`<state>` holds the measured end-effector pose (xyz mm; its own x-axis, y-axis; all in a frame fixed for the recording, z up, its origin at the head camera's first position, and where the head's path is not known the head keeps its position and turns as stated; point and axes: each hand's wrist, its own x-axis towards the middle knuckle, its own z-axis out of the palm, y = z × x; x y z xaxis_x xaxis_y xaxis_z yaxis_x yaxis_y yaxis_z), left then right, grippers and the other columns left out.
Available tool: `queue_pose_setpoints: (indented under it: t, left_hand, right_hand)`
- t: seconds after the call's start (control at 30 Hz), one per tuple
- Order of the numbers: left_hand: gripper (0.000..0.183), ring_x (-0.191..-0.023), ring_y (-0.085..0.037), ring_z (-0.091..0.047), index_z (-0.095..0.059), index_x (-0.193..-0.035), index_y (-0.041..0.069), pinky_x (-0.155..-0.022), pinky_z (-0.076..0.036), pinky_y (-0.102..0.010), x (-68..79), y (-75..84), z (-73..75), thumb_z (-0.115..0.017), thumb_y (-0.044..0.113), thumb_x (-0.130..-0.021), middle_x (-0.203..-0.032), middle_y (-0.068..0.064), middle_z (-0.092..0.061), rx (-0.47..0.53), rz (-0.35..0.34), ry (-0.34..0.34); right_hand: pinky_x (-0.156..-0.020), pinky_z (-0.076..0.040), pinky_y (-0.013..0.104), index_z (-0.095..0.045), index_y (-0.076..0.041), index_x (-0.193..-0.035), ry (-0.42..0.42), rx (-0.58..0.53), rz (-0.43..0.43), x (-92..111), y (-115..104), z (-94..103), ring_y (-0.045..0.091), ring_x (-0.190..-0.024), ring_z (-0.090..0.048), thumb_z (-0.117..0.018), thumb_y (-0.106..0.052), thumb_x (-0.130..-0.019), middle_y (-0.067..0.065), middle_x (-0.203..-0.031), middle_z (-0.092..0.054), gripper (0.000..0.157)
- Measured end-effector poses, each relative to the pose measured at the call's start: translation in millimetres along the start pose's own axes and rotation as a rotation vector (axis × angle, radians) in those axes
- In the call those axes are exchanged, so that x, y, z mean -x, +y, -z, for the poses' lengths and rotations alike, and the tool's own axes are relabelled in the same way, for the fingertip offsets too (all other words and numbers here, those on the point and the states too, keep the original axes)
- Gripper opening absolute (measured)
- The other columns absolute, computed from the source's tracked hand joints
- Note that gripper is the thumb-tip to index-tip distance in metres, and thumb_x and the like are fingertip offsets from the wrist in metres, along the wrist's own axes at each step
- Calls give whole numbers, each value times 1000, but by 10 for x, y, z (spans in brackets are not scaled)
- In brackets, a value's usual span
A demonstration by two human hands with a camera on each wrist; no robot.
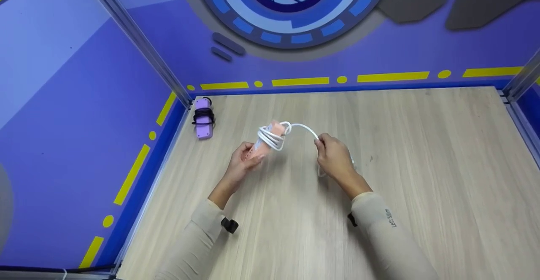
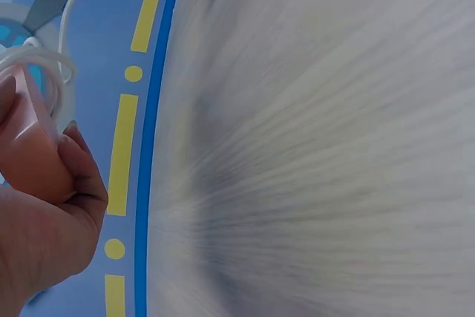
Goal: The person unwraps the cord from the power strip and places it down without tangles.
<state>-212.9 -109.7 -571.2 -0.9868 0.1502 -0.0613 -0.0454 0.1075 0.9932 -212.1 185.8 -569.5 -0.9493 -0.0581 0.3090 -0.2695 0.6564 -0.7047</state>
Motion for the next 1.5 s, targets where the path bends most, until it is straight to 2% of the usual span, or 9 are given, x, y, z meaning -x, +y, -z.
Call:
queue_pose_setpoints:
  t: [0.2,0.4,0.63,0.8,0.97,1.13,1.27,1.37,1.5]
  left_hand:
    - [42,-87,-13,-51,-53,-118,12,-61,-43,-24,-26,26,56,-77,28,-87,-105,2,-54,41,7,37]
    - [41,-87,-14,-51,-54,-118,13,-61,-43,-23,-41,11,105,-76,30,-87,-106,1,-53,39,6,94]
    - [42,-79,-12,-50,-54,-117,12,-58,-42,-24,-45,-16,90,-77,29,-87,-101,2,-53,56,18,82]
    - [41,-78,-12,-50,-54,-117,12,-58,-42,-24,-54,-24,105,-76,28,-87,-102,1,-52,74,14,77]
    - [38,-82,-12,-50,-54,-118,12,-59,-43,-22,-55,-29,115,-74,25,-89,-101,2,-52,53,3,88]
    - [36,-79,-11,-49,-53,-118,11,-58,-42,-22,-35,-30,97,-73,23,-90,-100,3,-52,62,-10,86]
    - [37,-81,-12,-49,-53,-117,12,-59,-42,-23,-37,-26,105,-74,26,-89,-101,3,-52,62,-15,75]
    - [39,-83,-12,-50,-54,-117,12,-60,-42,-23,-40,-29,121,-75,28,-89,-102,2,-52,57,-18,83]
    - [39,-87,-13,-50,-54,-117,13,-61,-43,-23,-23,-44,142,-74,29,-89,-104,2,-52,47,-6,96]
  right_hand:
    - [-54,-42,25,-62,-4,-98,-68,-11,-43,45,168,-17,14,-61,-51,-51,-19,-103,5,-71,-62,19]
    - [-56,-43,26,-61,-3,-101,-106,-41,-104,62,273,-3,16,-64,-52,-48,-22,-104,7,-75,-63,23]
    - [-59,-45,26,-63,-2,-101,-191,-50,-145,79,342,1,16,-67,-54,-45,-26,-105,9,-80,-65,29]
    - [-58,-44,26,-66,-3,-101,-200,-47,-149,77,331,-11,17,-68,-53,-46,-34,-105,5,-79,-63,37]
    - [-59,-47,26,-67,-3,-102,-208,-57,-126,69,313,-8,17,-70,-57,-47,-39,-104,8,-81,-68,42]
    - [-66,-50,28,-63,-7,-113,-214,-47,-131,61,271,-2,21,-82,-65,-49,-42,-102,8,-89,-71,39]
    - [-73,-51,36,-58,-8,-122,-204,-34,-131,53,217,6,28,-91,-66,-51,-42,-102,10,-98,-70,40]
    - [-84,-50,47,-53,-6,-131,-171,-33,-116,54,167,9,33,-104,-63,-52,-40,-101,15,-113,-67,44]
    - [-101,-42,60,-47,-6,-140,-119,-12,-63,66,81,2,40,-125,-53,-55,-35,-101,20,-134,-55,50]
